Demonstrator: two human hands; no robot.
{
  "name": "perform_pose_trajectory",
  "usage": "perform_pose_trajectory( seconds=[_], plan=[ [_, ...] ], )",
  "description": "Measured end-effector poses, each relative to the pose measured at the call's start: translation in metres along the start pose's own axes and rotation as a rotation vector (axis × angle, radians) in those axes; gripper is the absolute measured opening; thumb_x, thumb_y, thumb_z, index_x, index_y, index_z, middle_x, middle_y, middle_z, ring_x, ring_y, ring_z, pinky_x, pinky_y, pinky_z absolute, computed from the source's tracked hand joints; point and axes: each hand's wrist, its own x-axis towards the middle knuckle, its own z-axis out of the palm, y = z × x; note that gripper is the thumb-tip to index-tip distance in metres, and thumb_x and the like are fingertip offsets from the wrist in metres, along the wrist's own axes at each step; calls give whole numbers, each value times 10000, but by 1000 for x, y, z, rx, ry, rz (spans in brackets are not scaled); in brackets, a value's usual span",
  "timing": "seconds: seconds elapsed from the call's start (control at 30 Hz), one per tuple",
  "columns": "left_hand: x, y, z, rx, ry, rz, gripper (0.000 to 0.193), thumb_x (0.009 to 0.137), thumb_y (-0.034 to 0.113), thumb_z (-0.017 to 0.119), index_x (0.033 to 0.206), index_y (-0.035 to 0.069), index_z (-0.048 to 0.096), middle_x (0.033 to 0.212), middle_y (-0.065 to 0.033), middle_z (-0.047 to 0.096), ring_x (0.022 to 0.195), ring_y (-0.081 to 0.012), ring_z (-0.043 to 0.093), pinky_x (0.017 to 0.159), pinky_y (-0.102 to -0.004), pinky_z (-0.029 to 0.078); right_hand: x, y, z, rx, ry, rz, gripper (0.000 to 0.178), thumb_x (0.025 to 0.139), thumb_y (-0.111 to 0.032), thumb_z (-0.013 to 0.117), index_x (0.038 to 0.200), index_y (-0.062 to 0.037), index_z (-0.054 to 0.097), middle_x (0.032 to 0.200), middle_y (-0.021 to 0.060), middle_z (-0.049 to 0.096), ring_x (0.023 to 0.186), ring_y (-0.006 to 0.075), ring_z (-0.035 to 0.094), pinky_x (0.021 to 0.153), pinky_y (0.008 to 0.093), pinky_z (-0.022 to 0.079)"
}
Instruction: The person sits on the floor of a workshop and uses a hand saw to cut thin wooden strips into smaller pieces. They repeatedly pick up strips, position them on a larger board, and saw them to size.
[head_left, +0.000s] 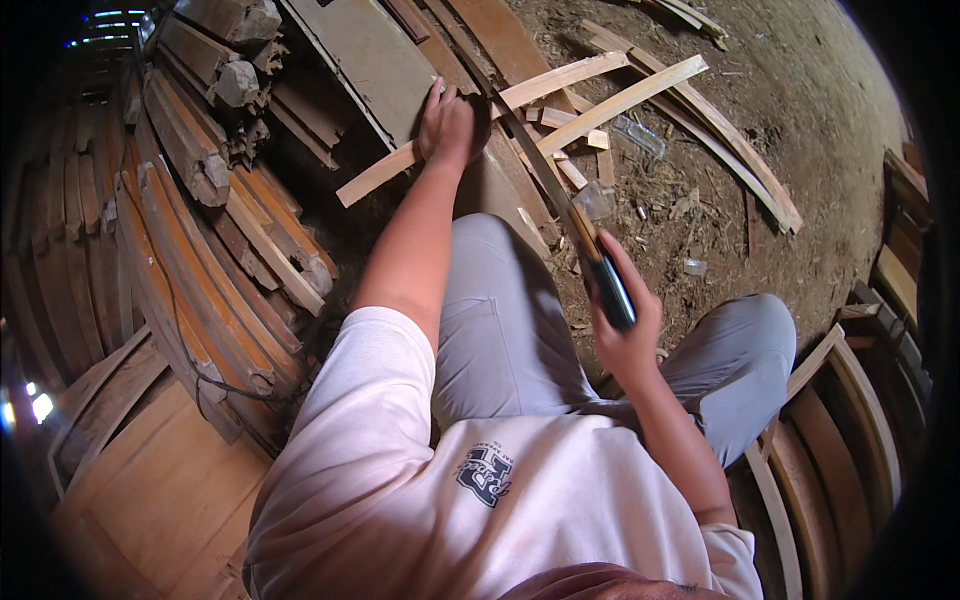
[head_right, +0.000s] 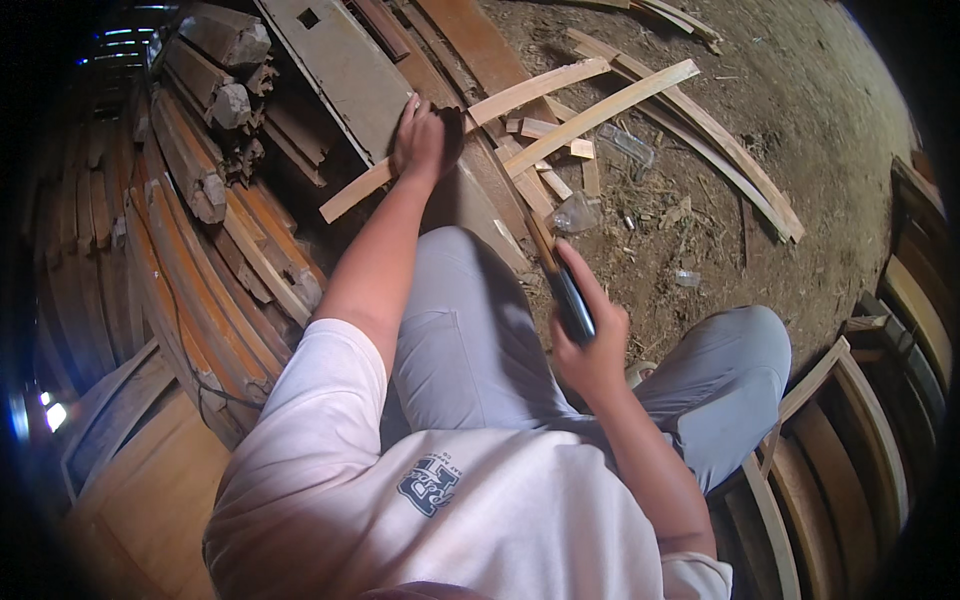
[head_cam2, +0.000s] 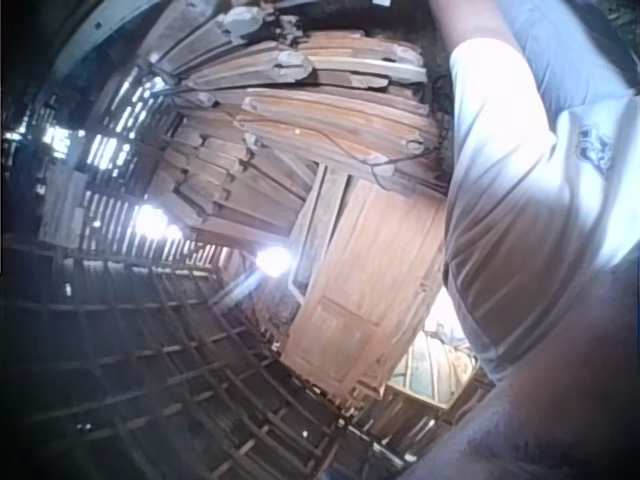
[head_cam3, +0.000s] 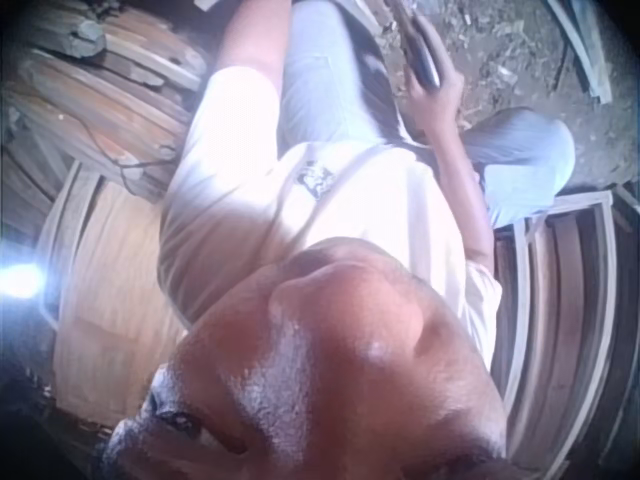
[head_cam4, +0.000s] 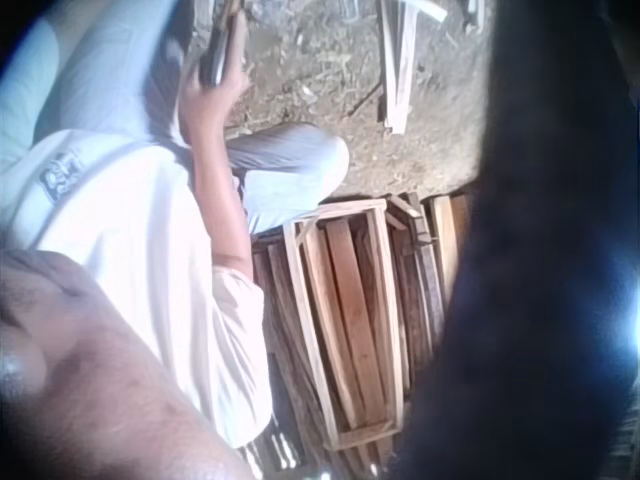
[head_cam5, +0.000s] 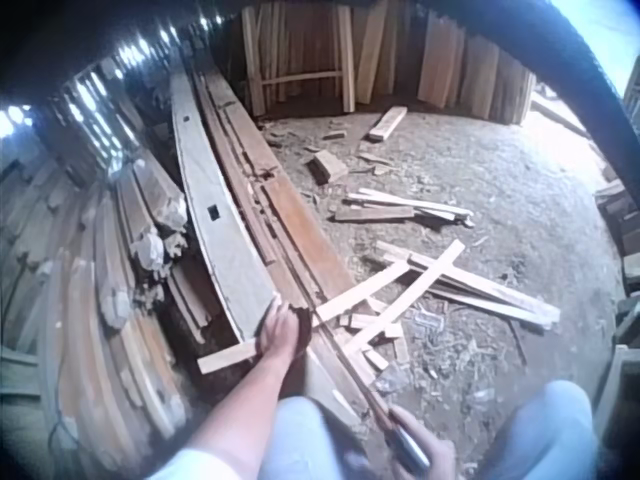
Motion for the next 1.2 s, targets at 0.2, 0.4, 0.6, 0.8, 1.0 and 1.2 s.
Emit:
perform_pose_trajectory(
  seconds=[0.2,0.4,0.6,0.8,1.0,1.2],
  plan=[
    [4,-13,44,-26,153,100,221,843,133,603,937,72,793,1083,-142,733,1220,-239,611,1213,-372,323,36,28,30,28,1,-36,730,803,90,609,1483,-166,539,1092,183,734,831,148,692,779,272,528],
    [0,-5,-6,-2,-140,46,265,896,91,547,917,71,810,1157,-148,725,1319,-218,556,1217,-342,309,-25,18,-9,-36,-18,-48,734,785,112,602,1481,-111,532,1226,182,719,1011,199,738,836,265,530],
    [3,-23,64,-150,206,-4,247,860,110,575,979,51,785,1193,-171,702,1305,-274,558,1214,-356,319,44,34,39,56,-18,-61,748,797,96,629,1491,-164,528,1172,177,729,940,191,734,801,277,533],
    [-1,6,5,-44,22,-29,283,912,71,520,954,36,797,1309,-159,667,1394,-277,488,1197,-315,336,-12,68,15,30,-41,35,769,804,100,613,1520,-157,501,1019,121,743,806,122,675,727,262,514],
    [-7,-20,32,-169,118,-72,290,911,57,505,1000,13,778,1241,-206,686,1358,-318,516,1197,-338,338,10,63,26,68,-40,10,686,858,73,603,1508,-125,513,1003,77,706,792,79,605,729,249,503],
    [-4,3,-27,-228,-24,-26,267,891,94,535,944,16,785,1121,-213,724,1280,-330,569,1222,-386,306,44,73,48,140,-29,38,721,850,64,631,1519,-171,502,1078,147,727,907,133,665,821,279,519]
  ],
)
